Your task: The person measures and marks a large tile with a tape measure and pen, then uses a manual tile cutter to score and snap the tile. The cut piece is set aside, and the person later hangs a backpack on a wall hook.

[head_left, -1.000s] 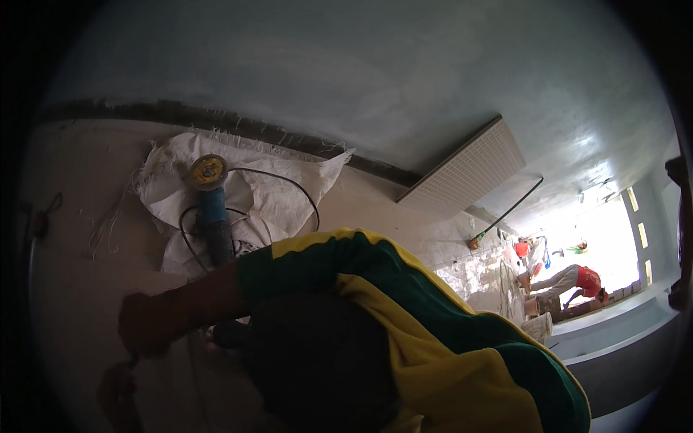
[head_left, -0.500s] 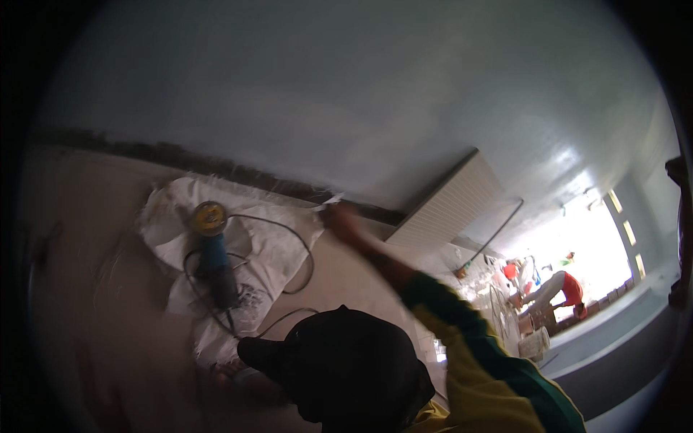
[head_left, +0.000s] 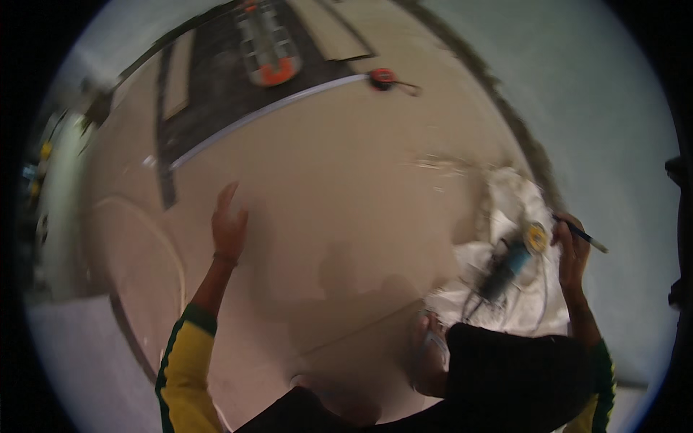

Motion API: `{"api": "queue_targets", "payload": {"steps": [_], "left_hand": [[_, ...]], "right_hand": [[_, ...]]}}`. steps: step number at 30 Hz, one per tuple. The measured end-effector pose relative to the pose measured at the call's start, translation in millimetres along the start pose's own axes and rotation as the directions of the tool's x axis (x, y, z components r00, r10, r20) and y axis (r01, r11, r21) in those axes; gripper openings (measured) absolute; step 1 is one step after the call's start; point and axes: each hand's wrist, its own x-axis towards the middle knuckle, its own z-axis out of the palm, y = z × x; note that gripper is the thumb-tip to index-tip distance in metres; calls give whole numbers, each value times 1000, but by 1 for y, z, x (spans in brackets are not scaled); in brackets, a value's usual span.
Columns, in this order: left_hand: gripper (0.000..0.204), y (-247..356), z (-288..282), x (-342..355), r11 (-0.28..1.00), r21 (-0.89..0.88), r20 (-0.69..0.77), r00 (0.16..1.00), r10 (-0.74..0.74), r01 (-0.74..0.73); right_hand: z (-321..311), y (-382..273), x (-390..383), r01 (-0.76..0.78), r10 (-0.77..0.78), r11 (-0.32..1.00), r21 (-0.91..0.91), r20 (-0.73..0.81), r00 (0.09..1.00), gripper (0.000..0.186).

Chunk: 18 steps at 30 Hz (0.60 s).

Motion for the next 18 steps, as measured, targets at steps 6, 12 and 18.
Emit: {"api": "queue_targets", "payload": {"steps": [6,12,18], "left_hand": [[61,-132,-27,14,873,268,-463,849,-255,408],[70,-199,-34,69,714,321,-599,718,-356,622],[68,-200,-26,131,438,248,-496,501,-709,864]], "right_hand": [[221,-50,117,243,-340,936,255,471,814,19],[345,0,188,135,-266,921,364,338,903,21],[405,34,303,460,-460,868,-190,43,887,48]]}}
